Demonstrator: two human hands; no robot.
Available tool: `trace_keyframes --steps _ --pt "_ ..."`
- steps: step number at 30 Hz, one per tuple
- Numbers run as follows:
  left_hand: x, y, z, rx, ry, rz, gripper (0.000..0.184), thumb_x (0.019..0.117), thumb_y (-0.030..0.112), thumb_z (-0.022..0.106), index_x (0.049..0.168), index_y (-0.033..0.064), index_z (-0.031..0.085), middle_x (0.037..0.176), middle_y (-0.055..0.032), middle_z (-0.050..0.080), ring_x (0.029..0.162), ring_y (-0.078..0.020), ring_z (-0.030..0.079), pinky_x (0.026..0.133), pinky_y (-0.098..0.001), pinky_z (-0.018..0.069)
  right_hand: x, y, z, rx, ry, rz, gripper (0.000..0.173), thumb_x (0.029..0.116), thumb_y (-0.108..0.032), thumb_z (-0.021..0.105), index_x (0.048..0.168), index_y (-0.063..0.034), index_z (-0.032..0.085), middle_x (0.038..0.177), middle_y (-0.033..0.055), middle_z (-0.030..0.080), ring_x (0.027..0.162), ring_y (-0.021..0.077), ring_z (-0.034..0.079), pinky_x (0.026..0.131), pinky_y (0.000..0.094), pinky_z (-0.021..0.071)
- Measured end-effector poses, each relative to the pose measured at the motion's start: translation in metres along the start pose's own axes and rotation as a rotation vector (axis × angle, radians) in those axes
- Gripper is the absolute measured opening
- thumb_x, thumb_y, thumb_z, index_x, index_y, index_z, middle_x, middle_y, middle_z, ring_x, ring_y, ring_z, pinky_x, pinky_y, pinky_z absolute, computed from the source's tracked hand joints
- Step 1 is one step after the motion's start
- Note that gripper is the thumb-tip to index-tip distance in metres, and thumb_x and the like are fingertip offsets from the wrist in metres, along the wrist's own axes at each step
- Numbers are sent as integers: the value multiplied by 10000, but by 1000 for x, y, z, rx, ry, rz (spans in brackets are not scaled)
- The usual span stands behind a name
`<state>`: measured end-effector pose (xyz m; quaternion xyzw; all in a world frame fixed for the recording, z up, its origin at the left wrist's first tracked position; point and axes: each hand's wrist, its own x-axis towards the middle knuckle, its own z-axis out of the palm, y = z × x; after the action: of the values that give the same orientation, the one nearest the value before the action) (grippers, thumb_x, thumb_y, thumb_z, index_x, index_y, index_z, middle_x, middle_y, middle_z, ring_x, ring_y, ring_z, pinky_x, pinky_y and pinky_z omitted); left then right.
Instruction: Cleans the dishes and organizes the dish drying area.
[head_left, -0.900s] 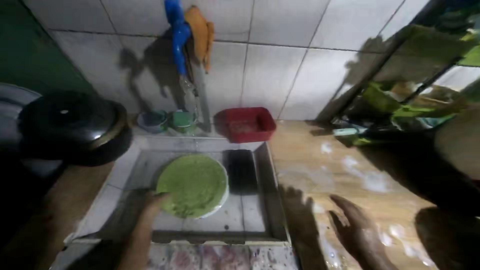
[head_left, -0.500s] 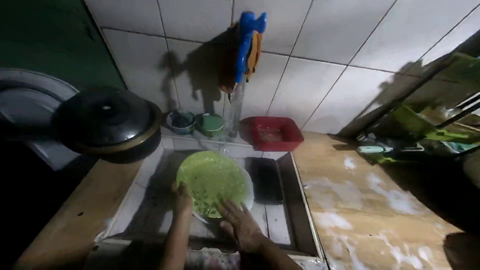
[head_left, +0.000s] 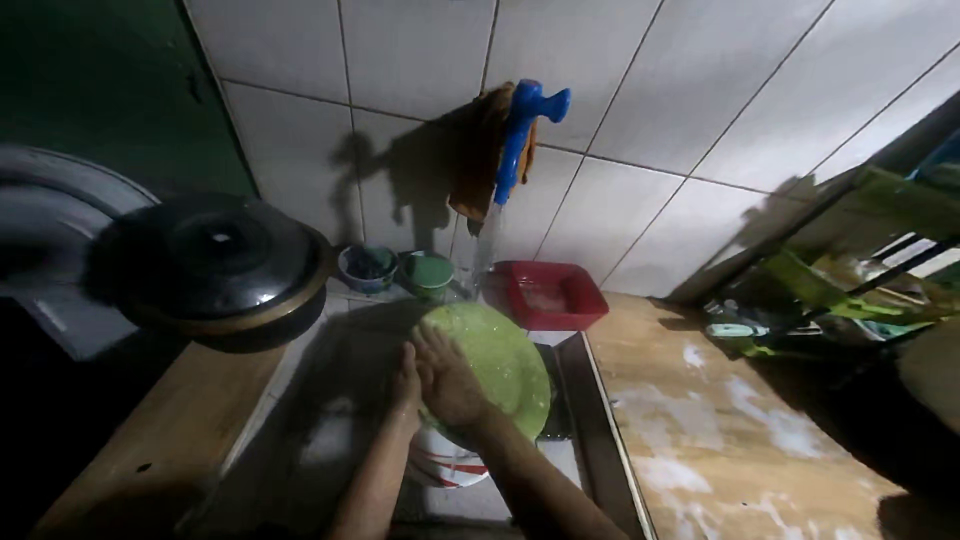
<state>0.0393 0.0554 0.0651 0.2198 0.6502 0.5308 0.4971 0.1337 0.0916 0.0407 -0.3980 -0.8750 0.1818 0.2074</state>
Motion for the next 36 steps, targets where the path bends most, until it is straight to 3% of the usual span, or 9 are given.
trace_keyframes --steps 4,9,12,16,19,24,30,33,36 --pt "3 34 -14 -13 81 -12 632 1108 467 342 1449 -49 467 1460 -296 476 1358 -409 456 1098 -609 365 -51 -18 -6 -18 -113 -75 560 1103 -382 353 1597 -119 382 1663 109 339 1553 256 288 1263 527 229" --pt "-18 71 -14 90 -3 238 529 1122 374 343 1564 85 374 1585 -171 403 1455 -306 391 1165 -545 323 -90 -2 -18 -56 223 54 432 956 -80 600 1383 -24 634 1411 168 631 1301 347 615 1089 563 480" --pt "-37 61 5 18 -245 444 541 1123 405 278 1577 121 350 1544 -128 460 1324 -264 543 1018 -495 507 -82 -10 -53 354 411 259 354 1005 -20 525 1337 65 612 1171 185 714 1056 230 699 950 406 558" --pt "-35 26 47 247 -493 991 481 1100 277 413 1498 17 483 1573 -136 452 1450 -209 434 1203 -398 351 -50 -5 -90 967 490 468 330 1087 -199 415 1366 -104 564 1094 0 696 943 51 666 834 286 577" --pt "-15 17 69 418 -469 1158 416 1087 238 450 1436 55 584 1570 -136 456 1445 -245 439 1208 -421 324 -31 -5 -90 1153 525 488 286 1093 -214 370 1263 -126 583 1000 -35 678 892 23 648 768 252 564" --pt "38 53 69 538 -352 887 473 1112 275 391 1555 116 441 1656 -132 311 1540 -290 261 1253 -486 221 -16 -12 -90 1391 488 566 323 1114 -298 376 1253 -103 592 1021 38 686 908 126 676 804 345 579" --pt "65 86 46 726 35 550 515 1109 402 353 1536 138 469 1538 -158 489 1420 -338 464 1174 -544 349 -29 -14 -85 1463 416 584 347 1110 -305 368 1237 -77 596 1023 96 707 918 183 702 802 381 599" --pt "41 70 64 682 -162 722 505 1093 286 436 1573 131 409 1656 -152 302 1552 -366 198 1257 -543 149 -19 -5 -87 1474 419 609 381 1124 -334 332 1247 -95 601 1039 61 707 936 151 695 823 370 593" --pt "13 33 72 867 -291 1022 522 1043 198 527 1559 171 449 1656 -31 343 1567 -314 176 1265 -559 131 -11 11 -88 1546 462 607 385 1119 -372 332 1111 -130 631 854 1 680 744 93 660 677 301 576"
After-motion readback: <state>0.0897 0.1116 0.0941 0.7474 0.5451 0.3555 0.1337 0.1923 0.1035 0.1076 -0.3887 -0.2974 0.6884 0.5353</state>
